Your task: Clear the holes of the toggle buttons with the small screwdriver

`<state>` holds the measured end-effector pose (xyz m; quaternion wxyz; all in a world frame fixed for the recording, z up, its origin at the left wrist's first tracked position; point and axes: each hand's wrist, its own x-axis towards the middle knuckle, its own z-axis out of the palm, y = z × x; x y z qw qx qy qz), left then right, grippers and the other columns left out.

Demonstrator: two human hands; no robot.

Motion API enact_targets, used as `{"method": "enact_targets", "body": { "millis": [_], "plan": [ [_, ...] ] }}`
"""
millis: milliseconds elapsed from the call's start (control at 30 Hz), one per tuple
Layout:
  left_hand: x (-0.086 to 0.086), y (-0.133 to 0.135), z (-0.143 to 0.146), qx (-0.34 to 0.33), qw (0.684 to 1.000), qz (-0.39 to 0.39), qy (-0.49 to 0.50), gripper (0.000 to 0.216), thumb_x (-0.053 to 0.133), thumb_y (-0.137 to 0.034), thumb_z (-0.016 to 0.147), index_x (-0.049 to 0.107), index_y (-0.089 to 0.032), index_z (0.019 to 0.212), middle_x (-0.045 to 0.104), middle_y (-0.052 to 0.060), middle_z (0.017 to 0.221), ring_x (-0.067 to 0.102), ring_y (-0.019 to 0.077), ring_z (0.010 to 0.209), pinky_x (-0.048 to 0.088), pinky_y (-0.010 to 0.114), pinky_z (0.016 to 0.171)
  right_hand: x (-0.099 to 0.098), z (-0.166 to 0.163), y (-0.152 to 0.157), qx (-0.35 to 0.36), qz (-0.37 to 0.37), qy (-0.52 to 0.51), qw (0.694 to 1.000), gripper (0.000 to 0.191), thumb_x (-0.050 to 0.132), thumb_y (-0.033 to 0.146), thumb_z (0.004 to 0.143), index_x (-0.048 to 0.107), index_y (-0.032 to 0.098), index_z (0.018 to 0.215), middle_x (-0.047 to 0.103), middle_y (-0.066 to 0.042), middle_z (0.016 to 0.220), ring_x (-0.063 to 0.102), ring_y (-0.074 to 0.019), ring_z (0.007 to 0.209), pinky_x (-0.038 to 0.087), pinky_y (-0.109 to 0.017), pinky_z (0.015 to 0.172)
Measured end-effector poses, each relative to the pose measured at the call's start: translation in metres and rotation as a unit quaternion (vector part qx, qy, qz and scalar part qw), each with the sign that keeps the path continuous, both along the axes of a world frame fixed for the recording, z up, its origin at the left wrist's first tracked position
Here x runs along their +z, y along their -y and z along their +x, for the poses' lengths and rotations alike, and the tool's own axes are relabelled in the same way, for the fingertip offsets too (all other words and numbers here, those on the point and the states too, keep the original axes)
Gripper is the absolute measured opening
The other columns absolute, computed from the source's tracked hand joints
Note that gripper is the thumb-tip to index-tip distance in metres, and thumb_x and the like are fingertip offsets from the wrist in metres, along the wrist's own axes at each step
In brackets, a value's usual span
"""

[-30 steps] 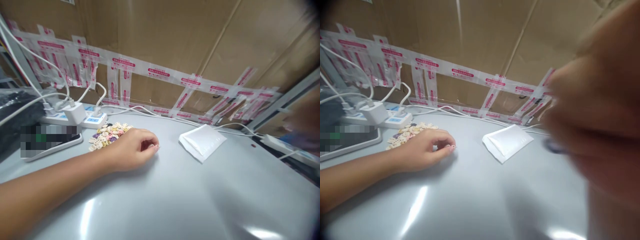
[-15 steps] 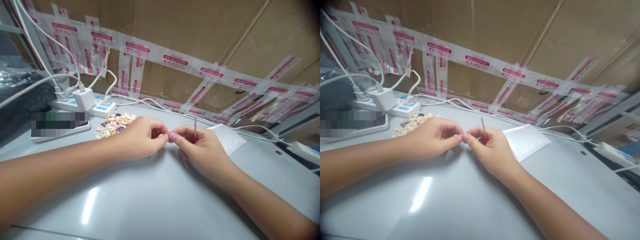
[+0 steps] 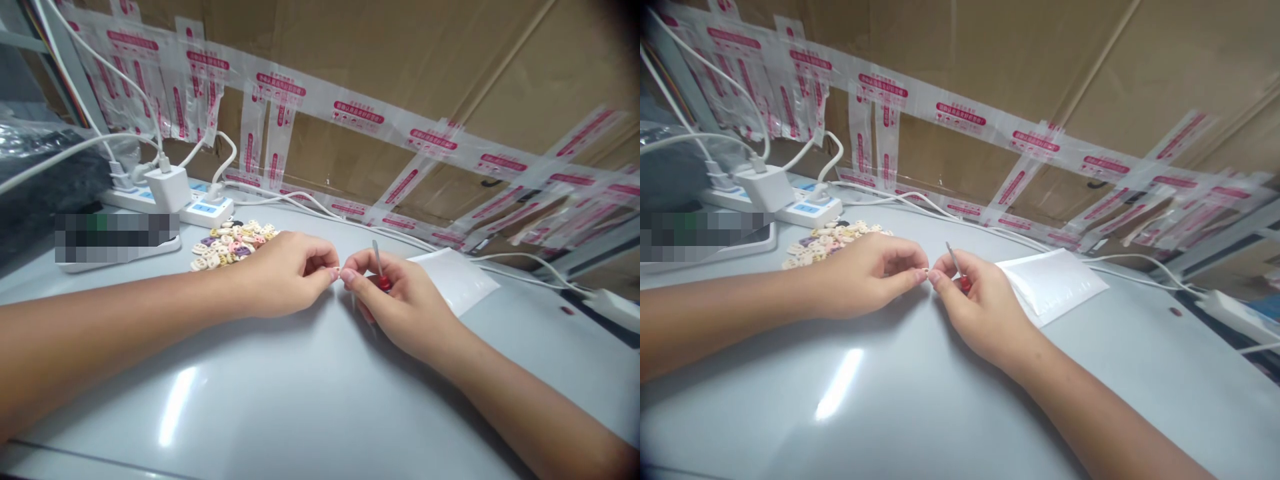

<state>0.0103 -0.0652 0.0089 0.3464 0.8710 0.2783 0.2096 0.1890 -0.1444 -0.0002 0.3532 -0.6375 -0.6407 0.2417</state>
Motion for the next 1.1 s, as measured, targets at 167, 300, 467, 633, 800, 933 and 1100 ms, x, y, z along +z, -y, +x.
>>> {"method": "enact_targets", "body": {
  "millis": [167, 300, 467, 633, 800, 933, 1100],
  "plan": [
    [0.0026, 0.001, -0.0009, 0.018, 1.0, 0.011, -0.004, 0.019, 0.054, -0.033, 0.089, 0.065, -0.019, 0.082, 0.063, -0.003, 0.067, 0.054, 0.0115, 0.061, 0.036, 0.026, 0.057, -0.0005, 0.003, 0.0004, -0.017, -0.006, -0.007, 1.0, 0.024, 0.057, 0.045, 0.092, 0.058, 0.021, 0.086, 0.052, 0.005, 0.059, 0.039, -0.0076, 0.045, 0.031, -0.024, 0.047],
    [0.003, 0.0009, -0.001, 0.005, 1.0, 0.019, -0.003, 0.021, 0.052, -0.034, 0.09, 0.067, -0.02, 0.083, 0.064, -0.003, 0.069, 0.054, 0.0114, 0.063, 0.036, 0.026, 0.057, -0.0025, 0.0046, -0.0007, -0.005, -0.021, -0.025, 0.999, 0.027, 0.054, 0.047, 0.093, 0.058, 0.021, 0.087, 0.049, 0.006, 0.057, 0.038, -0.0081, 0.046, 0.03, -0.023, 0.047],
    [0.0053, 0.0012, -0.0015, 0.001, 1.0, 0.019, -0.008, 0.022, 0.052, -0.033, 0.09, 0.069, -0.02, 0.084, 0.064, -0.003, 0.07, 0.054, 0.0112, 0.064, 0.037, 0.026, 0.058, -0.0021, 0.0027, -0.0002, -0.015, -0.022, -0.031, 0.999, 0.027, 0.056, 0.048, 0.092, 0.058, 0.022, 0.088, 0.047, 0.006, 0.053, 0.037, -0.0081, 0.045, 0.028, -0.022, 0.045],
    [0.0064, 0.0019, -0.0016, 0.006, 0.999, 0.028, -0.014, 0.021, 0.054, -0.032, 0.089, 0.07, -0.02, 0.084, 0.064, -0.003, 0.069, 0.054, 0.0107, 0.064, 0.037, 0.025, 0.059, 0.0021, 0.0003, 0.0014, -0.005, -0.05, -0.063, 0.997, 0.028, 0.056, 0.05, 0.092, 0.056, 0.022, 0.089, 0.048, 0.007, 0.047, 0.039, -0.0086, 0.042, 0.027, -0.022, 0.043],
    [0.007, 0.0022, -0.0017, 0.01, 0.999, 0.033, -0.005, 0.021, 0.054, -0.031, 0.089, 0.071, -0.019, 0.084, 0.064, -0.004, 0.067, 0.052, 0.01, 0.062, 0.037, 0.025, 0.058, 0.0033, -0.0002, 0.002, 0.006, -0.053, -0.073, 0.996, 0.028, 0.057, 0.049, 0.093, 0.055, 0.021, 0.088, 0.049, 0.007, 0.046, 0.041, -0.0086, 0.042, 0.028, -0.021, 0.044],
    [0.0079, 0.002, -0.0018, 0.013, 0.999, 0.038, 0.003, 0.021, 0.054, -0.029, 0.089, 0.071, -0.019, 0.083, 0.063, -0.004, 0.066, 0.051, 0.0095, 0.06, 0.037, 0.024, 0.057, 0.0034, -0.0013, 0.0022, 0.013, -0.054, -0.084, 0.995, 0.029, 0.057, 0.05, 0.093, 0.055, 0.021, 0.088, 0.05, 0.007, 0.047, 0.042, -0.0085, 0.043, 0.028, -0.021, 0.044],
    [0.0083, 0.0025, -0.002, 0.015, 0.999, 0.039, 0.006, 0.02, 0.055, -0.028, 0.088, 0.072, -0.019, 0.083, 0.063, -0.004, 0.066, 0.051, 0.0098, 0.061, 0.036, 0.024, 0.056, 0.0023, -0.0014, 0.0029, 0.017, -0.041, -0.082, 0.996, 0.031, 0.057, 0.052, 0.092, 0.055, 0.021, 0.087, 0.05, 0.007, 0.048, 0.043, -0.0088, 0.043, 0.029, -0.021, 0.044]
  ]
}}
